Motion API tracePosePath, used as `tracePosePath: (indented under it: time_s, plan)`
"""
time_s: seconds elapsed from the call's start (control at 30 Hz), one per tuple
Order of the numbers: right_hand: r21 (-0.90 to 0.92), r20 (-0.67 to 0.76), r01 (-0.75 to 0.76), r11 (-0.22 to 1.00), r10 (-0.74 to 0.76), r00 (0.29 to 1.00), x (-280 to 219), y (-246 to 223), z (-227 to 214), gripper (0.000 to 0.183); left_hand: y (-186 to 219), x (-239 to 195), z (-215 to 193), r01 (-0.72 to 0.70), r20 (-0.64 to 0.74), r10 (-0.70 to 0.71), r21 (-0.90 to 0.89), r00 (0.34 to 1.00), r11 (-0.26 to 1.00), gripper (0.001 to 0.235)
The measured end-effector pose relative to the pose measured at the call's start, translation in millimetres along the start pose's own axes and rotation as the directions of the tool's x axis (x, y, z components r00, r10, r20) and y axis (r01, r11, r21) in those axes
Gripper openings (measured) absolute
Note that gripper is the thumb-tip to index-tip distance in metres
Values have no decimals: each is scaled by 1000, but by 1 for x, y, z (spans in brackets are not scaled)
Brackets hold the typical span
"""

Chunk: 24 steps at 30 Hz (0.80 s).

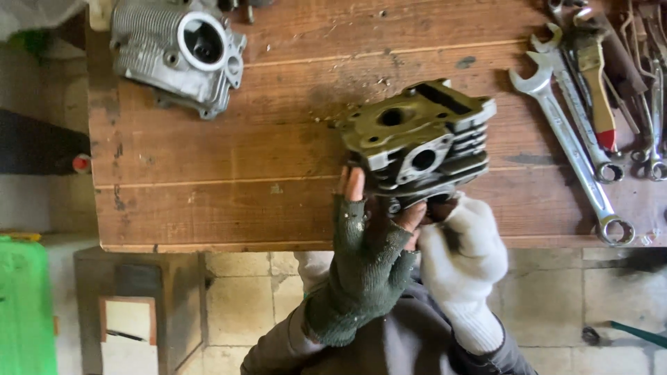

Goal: Cleaning and scraping carbon buildup from a motorcycle engine cylinder head using a small tool and fingers.

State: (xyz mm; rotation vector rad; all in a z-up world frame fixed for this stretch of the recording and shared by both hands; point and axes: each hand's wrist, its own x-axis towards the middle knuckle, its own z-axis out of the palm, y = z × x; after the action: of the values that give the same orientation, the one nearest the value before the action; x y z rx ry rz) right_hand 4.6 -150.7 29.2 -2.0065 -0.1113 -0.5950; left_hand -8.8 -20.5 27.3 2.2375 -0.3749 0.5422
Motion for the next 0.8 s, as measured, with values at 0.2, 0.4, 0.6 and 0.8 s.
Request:
tracePosePath:
  time_s: [0.2, 0.4, 0.6, 0.8]
  plan:
    - [29, 18, -49, 998, 49, 999, 2, 6, -4, 22, 31, 26, -6, -34, 93, 0, 369, 996, 929, 33]
    - [88, 79, -24, 996, 17, 997, 3, 12, -10, 26, 50, 47, -5, -101, 164, -27, 725, 986, 682, 24]
    - [89, 114, -34, 995, 24, 993, -4, 22, -12, 29, 48, 40, 0, -100, 146, -10, 721, 989, 686, 27]
    - [185, 39, 63, 981, -71, 997, 3, 21, -2, 20, 17, 31, -14, -125, 314, -36, 479, 949, 869, 37]
